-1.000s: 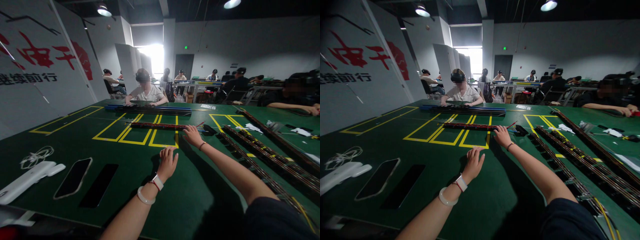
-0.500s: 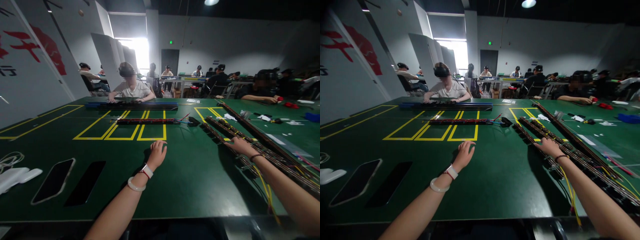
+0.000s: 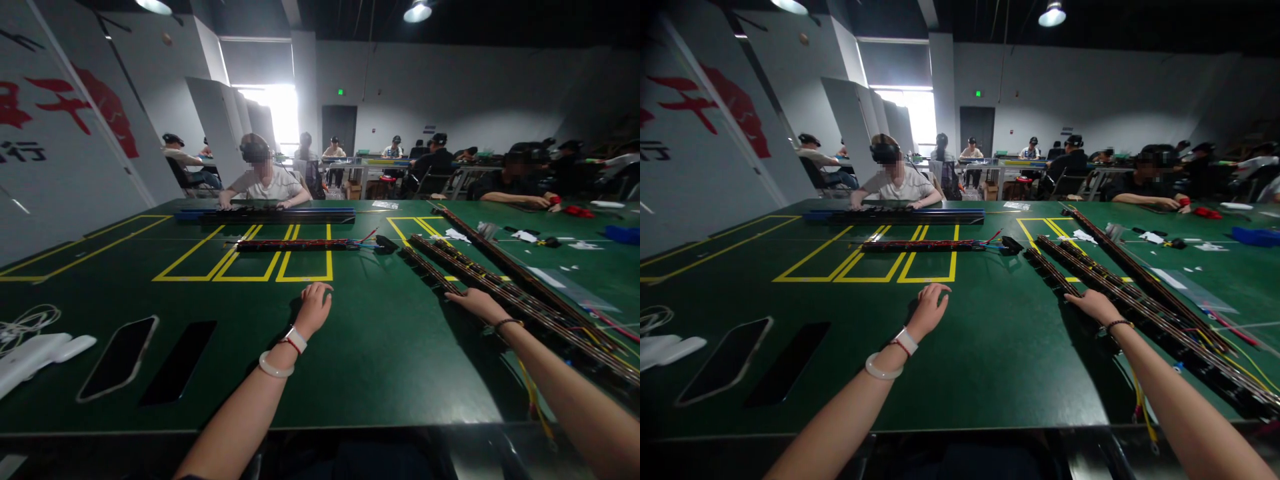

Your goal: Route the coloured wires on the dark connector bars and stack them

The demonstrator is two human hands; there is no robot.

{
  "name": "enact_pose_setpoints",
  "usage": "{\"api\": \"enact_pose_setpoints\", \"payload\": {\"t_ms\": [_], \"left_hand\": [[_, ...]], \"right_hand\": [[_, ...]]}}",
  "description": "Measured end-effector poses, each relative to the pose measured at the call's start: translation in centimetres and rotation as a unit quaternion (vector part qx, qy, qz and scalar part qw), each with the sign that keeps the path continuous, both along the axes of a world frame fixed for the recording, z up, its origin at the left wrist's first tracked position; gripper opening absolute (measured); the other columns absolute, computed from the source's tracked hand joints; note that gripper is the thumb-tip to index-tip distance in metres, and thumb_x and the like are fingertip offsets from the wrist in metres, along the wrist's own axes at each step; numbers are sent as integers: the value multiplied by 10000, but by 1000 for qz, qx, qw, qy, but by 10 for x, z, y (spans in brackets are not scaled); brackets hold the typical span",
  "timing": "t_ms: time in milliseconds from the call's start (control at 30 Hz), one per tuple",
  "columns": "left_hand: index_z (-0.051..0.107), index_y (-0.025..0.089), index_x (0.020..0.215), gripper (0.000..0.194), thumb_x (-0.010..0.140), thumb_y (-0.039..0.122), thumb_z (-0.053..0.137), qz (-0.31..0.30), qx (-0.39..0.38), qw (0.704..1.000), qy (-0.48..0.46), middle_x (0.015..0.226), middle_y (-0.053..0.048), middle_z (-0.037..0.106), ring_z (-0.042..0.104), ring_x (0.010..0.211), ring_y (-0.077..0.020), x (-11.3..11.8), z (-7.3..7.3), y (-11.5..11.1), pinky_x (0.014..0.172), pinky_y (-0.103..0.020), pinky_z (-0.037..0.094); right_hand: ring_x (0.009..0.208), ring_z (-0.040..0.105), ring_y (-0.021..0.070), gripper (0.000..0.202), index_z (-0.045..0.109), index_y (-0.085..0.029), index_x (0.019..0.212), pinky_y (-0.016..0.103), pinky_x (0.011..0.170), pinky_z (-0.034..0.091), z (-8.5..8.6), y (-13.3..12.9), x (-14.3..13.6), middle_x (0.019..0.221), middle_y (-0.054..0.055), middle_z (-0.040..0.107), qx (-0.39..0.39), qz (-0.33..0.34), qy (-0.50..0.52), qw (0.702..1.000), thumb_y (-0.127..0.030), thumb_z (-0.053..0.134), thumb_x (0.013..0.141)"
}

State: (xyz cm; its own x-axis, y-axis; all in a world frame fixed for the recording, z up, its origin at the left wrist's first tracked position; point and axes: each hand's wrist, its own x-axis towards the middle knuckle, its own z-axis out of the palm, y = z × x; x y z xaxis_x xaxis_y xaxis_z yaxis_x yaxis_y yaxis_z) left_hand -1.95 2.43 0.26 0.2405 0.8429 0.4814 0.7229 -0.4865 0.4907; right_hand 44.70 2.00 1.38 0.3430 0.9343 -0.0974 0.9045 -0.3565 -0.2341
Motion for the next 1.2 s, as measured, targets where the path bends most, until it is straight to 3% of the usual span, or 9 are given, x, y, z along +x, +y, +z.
{"api": "enact_pose_setpoints", "payload": {"t_ms": [133,267,533,667,767,967,1200], "left_hand": [[592,214,1020,182,896,173,466,-2,2,1000,-1,1050,-56,622,562,1039,-217,0,0,1,919,-408,438],[593,208,999,172,882,147,482,-3,10,1000,-3,1036,-53,622,559,1016,-211,1,-1,1,904,-398,437],[583,214,1024,189,895,151,459,-24,45,999,16,1036,-44,615,547,1022,-201,4,1,-4,909,-381,436],[571,218,1073,230,895,147,443,-49,71,996,32,1071,-56,602,531,1067,-208,10,5,-12,950,-389,427],[541,222,1171,294,898,168,443,-52,106,992,38,1153,-85,571,497,1149,-227,14,7,-18,1011,-422,394],[489,211,1262,352,913,208,437,-97,146,984,41,1232,-110,546,477,1210,-230,16,7,-24,1049,-438,375],[486,217,1264,345,926,237,418,-89,142,986,20,1231,-112,559,488,1203,-225,16,6,-26,1047,-439,381]], "right_hand": [[631,660,292,526,605,-177,615,363,567,485,1,-8,-2,667,142,665,33,-3,-36,999,-662,500,788],[733,670,345,499,611,-149,825,399,590,487,6,-25,-4,801,188,680,88,-14,-140,986,-637,514,801],[820,655,385,465,498,-153,1145,440,645,490,40,-64,-26,949,229,665,186,61,-251,948,-517,517,856],[889,643,384,568,422,-151,1263,430,647,495,57,-74,-58,1057,236,638,227,106,-255,934,-549,487,863],[810,658,342,622,421,-173,1268,392,609,490,58,-70,-87,1020,182,659,224,133,-205,944,-602,519,828],[756,671,264,502,480,-193,1184,316,605,468,39,-41,-154,859,80,688,169,258,-111,945,-563,515,846],[875,665,253,383,535,-190,1139,291,717,477,23,5,-246,997,107,690,115,385,-73,913,-423,585,839]]}}
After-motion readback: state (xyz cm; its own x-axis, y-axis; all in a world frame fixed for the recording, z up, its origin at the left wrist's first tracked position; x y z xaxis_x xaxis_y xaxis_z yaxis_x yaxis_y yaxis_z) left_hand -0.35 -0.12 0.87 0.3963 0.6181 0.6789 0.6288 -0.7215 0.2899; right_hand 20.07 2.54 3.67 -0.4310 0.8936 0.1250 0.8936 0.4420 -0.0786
